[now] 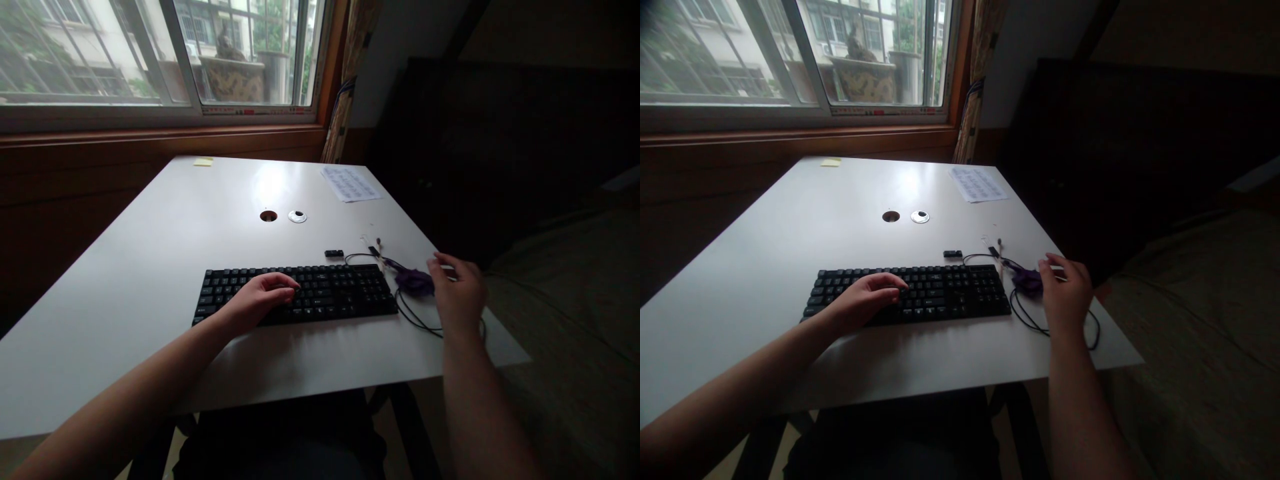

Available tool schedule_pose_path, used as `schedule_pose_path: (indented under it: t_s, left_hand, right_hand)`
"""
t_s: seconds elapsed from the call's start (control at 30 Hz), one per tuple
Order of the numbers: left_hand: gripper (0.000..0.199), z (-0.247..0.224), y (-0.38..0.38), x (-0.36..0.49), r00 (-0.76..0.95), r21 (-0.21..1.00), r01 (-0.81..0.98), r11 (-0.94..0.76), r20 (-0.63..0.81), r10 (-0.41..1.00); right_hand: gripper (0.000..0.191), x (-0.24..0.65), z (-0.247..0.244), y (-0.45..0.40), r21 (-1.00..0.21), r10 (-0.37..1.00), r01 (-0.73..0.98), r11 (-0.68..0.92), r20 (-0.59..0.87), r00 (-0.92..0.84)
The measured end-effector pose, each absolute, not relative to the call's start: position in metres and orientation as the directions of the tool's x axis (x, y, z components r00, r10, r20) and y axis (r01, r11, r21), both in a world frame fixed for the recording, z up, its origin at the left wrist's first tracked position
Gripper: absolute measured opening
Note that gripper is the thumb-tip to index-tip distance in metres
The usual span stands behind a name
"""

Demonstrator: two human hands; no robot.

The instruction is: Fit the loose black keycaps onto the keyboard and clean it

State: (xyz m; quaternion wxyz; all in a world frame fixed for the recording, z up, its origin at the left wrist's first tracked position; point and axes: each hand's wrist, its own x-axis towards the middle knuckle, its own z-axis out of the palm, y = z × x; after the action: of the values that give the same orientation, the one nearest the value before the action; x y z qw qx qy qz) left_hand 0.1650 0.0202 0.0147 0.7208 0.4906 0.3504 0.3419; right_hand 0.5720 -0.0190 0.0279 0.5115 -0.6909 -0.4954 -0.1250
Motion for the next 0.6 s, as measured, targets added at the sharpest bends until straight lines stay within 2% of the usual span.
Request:
schedule_pose_path:
  t_s: [0.13,0.27,0.37,0.6]
  left_hand:
    - [0.028,0.015,0.021,0.164,0.522,0.959,-0.12,0.259,-0.161,0.838]
    - [0.027,0.014,0.02,0.164,0.522,0.97,-0.092,0.223,-0.144,0.841]
    - [0.026,0.015,0.02,0.164,0.522,0.977,-0.076,0.199,-0.131,0.843]
    - [0.029,0.018,0.019,0.164,0.553,0.983,-0.069,0.168,-0.103,0.827]
  right_hand:
    - [0.024,0.529,0.031,-0.025,-0.494,0.563,0.864,0.098,0.743,0.362]
    - [0.015,0.482,0.036,-0.03,-0.401,0.656,0.838,0.37,0.752,0.07]
    - [0.016,0.452,0.037,-0.032,-0.418,0.695,0.731,0.54,0.711,-0.107]
    - [0.019,0.408,0.039,-0.032,-0.476,0.696,0.562,0.677,0.662,-0.277]
